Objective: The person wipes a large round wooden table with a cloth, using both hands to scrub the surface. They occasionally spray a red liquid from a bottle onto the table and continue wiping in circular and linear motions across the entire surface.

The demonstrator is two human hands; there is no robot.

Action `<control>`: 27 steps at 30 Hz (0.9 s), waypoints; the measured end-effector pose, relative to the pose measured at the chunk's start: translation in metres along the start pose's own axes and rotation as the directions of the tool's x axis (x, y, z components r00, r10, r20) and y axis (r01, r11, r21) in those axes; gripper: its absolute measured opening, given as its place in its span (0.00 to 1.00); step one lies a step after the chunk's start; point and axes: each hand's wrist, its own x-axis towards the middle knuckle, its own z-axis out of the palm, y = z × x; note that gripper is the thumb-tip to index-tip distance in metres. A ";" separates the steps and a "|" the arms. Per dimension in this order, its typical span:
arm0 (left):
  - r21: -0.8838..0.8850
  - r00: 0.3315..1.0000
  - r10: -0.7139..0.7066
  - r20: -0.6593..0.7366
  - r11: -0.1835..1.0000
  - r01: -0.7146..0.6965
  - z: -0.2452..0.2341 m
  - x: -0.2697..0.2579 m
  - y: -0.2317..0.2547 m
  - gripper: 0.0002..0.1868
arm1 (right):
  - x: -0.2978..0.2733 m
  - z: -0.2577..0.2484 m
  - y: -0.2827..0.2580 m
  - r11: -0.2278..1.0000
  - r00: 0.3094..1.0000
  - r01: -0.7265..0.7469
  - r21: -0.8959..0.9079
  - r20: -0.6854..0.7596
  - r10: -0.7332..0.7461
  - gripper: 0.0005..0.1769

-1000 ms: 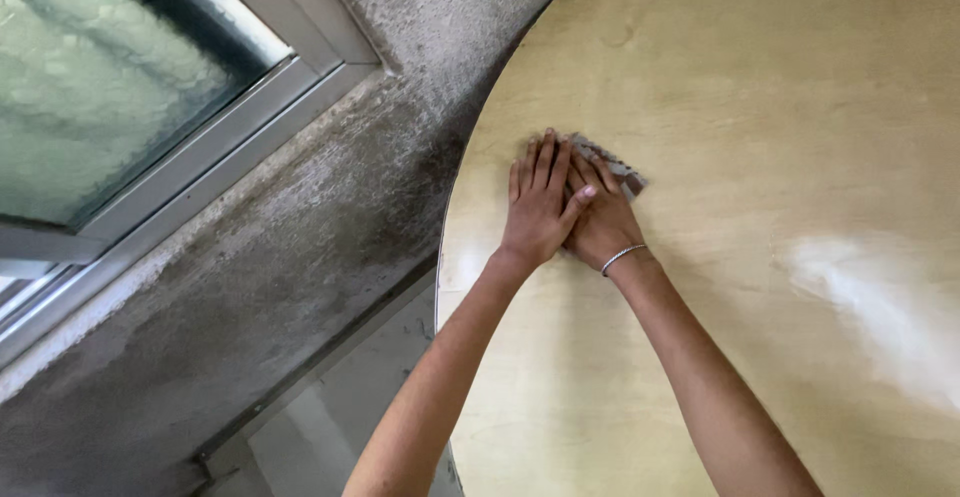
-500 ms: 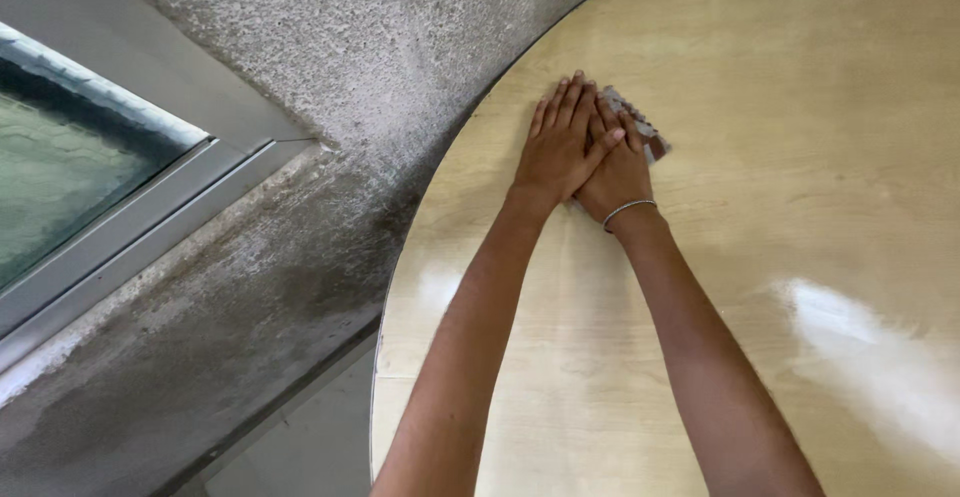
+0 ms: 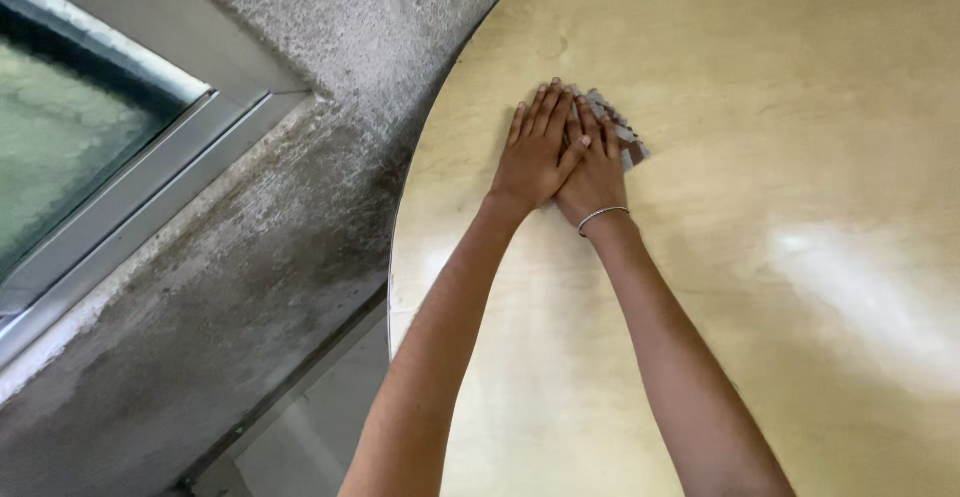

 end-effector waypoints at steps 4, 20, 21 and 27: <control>0.015 1.000 -0.010 0.006 1.000 0.010 -0.005 -0.045 0.008 0.41 | -0.035 -0.006 -0.028 1.000 0.997 -0.016 -0.018 0.071 0.017 0.40; 0.014 0.975 -0.215 -0.050 0.976 0.216 -0.076 -0.273 -0.007 0.40 | -0.150 0.008 -0.196 0.989 0.983 0.149 0.020 0.104 -0.151 0.40; 0.021 0.971 -0.231 -0.061 0.972 0.233 -0.080 -0.285 -0.007 0.40 | -0.156 0.007 -0.206 0.984 0.976 0.178 -0.005 0.124 -0.176 0.39; -0.073 0.924 -0.368 -0.102 0.929 0.362 -0.090 -0.345 0.017 0.40 | -0.196 -0.012 -0.232 0.951 0.937 0.307 0.014 0.169 -0.305 0.40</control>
